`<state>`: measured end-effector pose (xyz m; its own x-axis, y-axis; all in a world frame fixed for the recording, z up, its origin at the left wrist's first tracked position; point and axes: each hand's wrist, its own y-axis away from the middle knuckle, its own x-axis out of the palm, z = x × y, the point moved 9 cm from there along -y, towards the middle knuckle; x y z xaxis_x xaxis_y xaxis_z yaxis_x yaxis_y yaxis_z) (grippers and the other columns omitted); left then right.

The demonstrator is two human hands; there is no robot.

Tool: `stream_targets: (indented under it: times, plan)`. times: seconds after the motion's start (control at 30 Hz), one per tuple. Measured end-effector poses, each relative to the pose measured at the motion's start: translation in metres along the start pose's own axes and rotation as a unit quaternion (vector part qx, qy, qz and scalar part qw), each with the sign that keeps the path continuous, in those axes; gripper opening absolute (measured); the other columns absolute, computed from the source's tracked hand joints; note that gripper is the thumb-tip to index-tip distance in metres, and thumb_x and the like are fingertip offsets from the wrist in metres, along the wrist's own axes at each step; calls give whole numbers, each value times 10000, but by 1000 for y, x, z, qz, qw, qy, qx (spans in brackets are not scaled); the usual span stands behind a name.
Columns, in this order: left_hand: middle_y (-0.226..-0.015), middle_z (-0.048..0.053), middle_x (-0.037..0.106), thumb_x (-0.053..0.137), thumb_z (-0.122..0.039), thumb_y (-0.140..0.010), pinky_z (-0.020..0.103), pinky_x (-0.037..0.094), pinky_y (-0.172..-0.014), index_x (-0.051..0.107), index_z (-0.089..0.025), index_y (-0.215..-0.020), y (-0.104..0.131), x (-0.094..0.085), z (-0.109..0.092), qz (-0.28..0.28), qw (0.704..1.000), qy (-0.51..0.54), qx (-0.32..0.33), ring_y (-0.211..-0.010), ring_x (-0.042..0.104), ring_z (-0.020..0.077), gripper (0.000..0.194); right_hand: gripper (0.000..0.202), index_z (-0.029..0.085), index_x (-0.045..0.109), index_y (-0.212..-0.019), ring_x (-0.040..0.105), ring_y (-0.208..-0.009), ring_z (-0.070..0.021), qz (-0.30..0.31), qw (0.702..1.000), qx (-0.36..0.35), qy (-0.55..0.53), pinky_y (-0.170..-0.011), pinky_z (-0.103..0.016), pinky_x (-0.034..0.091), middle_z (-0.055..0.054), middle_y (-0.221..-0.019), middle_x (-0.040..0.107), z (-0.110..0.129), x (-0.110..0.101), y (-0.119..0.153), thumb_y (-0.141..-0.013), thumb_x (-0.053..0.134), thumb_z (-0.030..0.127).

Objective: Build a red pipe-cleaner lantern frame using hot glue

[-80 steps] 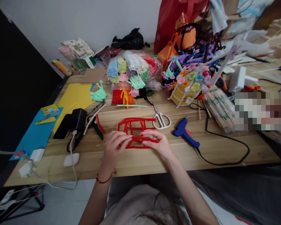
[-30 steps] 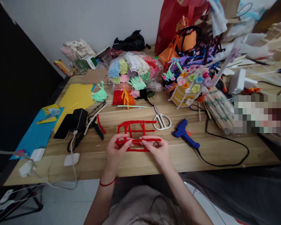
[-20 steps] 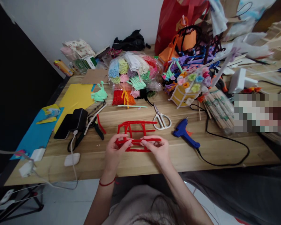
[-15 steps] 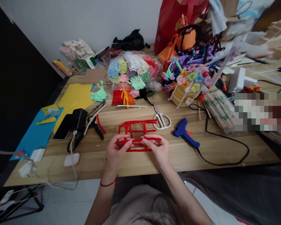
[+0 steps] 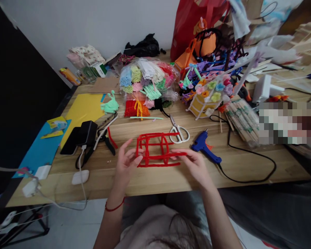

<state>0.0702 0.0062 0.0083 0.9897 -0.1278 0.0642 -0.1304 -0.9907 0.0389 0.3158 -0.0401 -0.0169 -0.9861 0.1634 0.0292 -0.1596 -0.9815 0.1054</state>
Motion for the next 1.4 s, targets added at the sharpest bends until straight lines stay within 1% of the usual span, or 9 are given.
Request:
stream_targets:
  times: [0.17, 0.33, 0.43, 0.53, 0.67, 0.9, 1.07, 1.23, 1.4]
  plan:
    - [-1071, 91, 687, 678, -374, -814, 346, 507, -905, 326, -222, -1379, 4, -18, -4, 19, 1000, -6, 11, -942, 663, 170, 683, 223, 226, 770, -903, 721, -763, -225, -98, 995, 5, -27, -736, -344, 590, -72, -872, 765, -13, -43, 10, -751, 736, 387]
    - [-1190, 145, 640, 651, -450, -821, 402, 486, -947, 184, -227, -1460, 23, 8, -1, 120, 992, -47, 17, -1067, 629, 222, 822, 214, 219, 773, -829, 713, -739, -230, -98, 995, 4, -2, -692, -341, 591, -61, -842, 765, -13, -34, 11, -692, 783, 383]
    - [-1449, 170, 415, 714, -434, -767, 490, 375, -1071, 100, -276, -1490, 35, 19, -7, 108, 978, -174, 51, -1300, 456, 283, 962, 194, 222, 769, -813, 704, -718, -217, -115, 993, -9, 29, -639, -307, 581, -47, -826, 762, -5, -28, 12, -681, 789, 364]
    - [-1520, 128, 299, 648, -416, -830, 542, 239, -1140, 224, -295, -1466, 42, 20, -30, 69, 947, -289, 123, -1406, 284, 297, 774, 165, 221, 751, -780, 700, -718, -205, -133, 989, -41, 50, -671, -304, 577, -36, -795, 757, 7, -25, 13, -695, 775, 360]
    - [-1448, 83, 418, 679, -527, -760, 551, 220, -1141, 503, -311, -1295, 53, 45, -58, 181, 881, -361, 246, -1397, 255, 319, 603, 181, 202, 698, -705, 681, -678, -189, -132, 988, -49, 64, -604, -268, 551, -42, -750, 743, 11, -20, 9, -717, 753, 375]
    - [-1286, 17, 595, 701, -364, -790, 574, 217, -1139, 635, -247, -803, 56, 61, -57, 222, 831, -414, 297, -1341, 339, 291, 135, 253, 193, 701, -778, 604, -499, -150, -148, 988, -12, 32, -444, -247, 493, -34, -680, 714, 6, -15, -3, -730, 730, 440]
    - [-1267, 53, 590, 712, -312, -784, 519, 333, -1090, 601, -242, -848, 48, 44, -57, 181, 872, -353, 285, -1283, 422, 270, 146, 321, 182, 695, -867, 612, -497, -124, -209, 977, -42, -27, -456, -255, 529, -49, -827, 724, 13, -38, -11, -785, 663, 491]
    - [-1349, 127, 496, 662, -446, -808, 517, 343, -1077, 481, -250, -1259, 36, 3, -56, 110, 918, -290, 246, -1259, 461, 278, 524, 261, 168, 728, -844, 642, -544, -128, -274, 957, -87, -28, -534, -270, 565, -49, -794, 729, 20, -68, -1, -719, 758, 395]
    - [-1436, 111, 409, 548, -379, -894, 512, 323, -1085, 497, -281, -1299, 43, -5, -61, 125, 887, -363, 255, -1312, 404, 283, 419, 260, 189, 710, -747, 666, -550, -174, -226, 974, -12, 15, -541, -295, 590, -36, -660, 713, -14, -72, 19, -640, 813, 402]
